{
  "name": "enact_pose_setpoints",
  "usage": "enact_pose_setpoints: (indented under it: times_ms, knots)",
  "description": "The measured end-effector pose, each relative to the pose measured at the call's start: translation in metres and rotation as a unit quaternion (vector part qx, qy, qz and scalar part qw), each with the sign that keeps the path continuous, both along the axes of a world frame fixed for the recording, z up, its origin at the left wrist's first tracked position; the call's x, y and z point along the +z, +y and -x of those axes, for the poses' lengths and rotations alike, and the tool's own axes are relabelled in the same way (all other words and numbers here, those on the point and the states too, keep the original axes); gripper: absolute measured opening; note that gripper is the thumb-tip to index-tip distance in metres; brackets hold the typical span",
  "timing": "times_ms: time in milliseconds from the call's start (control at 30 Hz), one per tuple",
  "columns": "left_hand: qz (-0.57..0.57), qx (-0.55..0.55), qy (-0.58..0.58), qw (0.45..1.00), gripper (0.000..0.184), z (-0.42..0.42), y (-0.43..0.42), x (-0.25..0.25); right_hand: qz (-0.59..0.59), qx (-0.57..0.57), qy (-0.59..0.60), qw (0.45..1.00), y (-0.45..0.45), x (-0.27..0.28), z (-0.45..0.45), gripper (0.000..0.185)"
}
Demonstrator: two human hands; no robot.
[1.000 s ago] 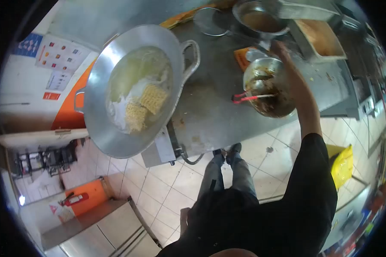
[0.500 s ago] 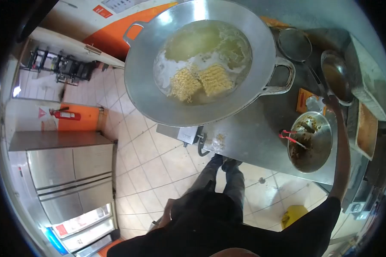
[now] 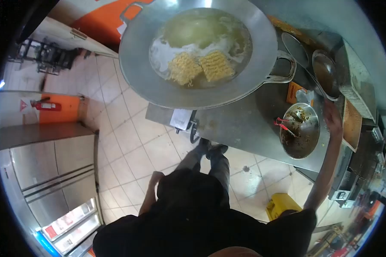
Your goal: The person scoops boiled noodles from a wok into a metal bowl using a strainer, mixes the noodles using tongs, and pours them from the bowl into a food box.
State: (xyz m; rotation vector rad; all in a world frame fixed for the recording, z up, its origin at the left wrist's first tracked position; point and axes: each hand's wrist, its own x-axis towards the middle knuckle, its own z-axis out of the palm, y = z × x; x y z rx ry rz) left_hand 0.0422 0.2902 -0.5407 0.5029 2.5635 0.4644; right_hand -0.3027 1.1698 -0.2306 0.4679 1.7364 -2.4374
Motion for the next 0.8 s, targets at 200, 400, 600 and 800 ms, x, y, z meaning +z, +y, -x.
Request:
enact_pose_setpoints:
  times_ms: [200, 400, 600, 800]
  knots:
    - [-0.054, 0.08, -0.091, 0.991, 0.024, -0.013, -0.012, -0.034, -0.046, -0.114, 0.014, 0.992, -0.057, 0.118, -0.186, 0.016]
    - [-0.109, 0.222, -0.198, 0.949, 0.022, 0.027, -0.006, -0.043, -0.04, -0.207, 0.069, 0.975, -0.19, 0.113, -0.214, 0.054]
    - [-0.179, 0.307, -0.216, 0.909, 0.021, 0.065, -0.012, -0.044, -0.088, -0.18, -0.033, 0.979, -0.232, 0.138, -0.113, 0.01]
    - [-0.397, 0.372, -0.179, 0.819, 0.018, 0.05, -0.032, -0.093, -0.441, -0.164, -0.015, 0.882, -0.275, 0.197, -0.092, 0.024]
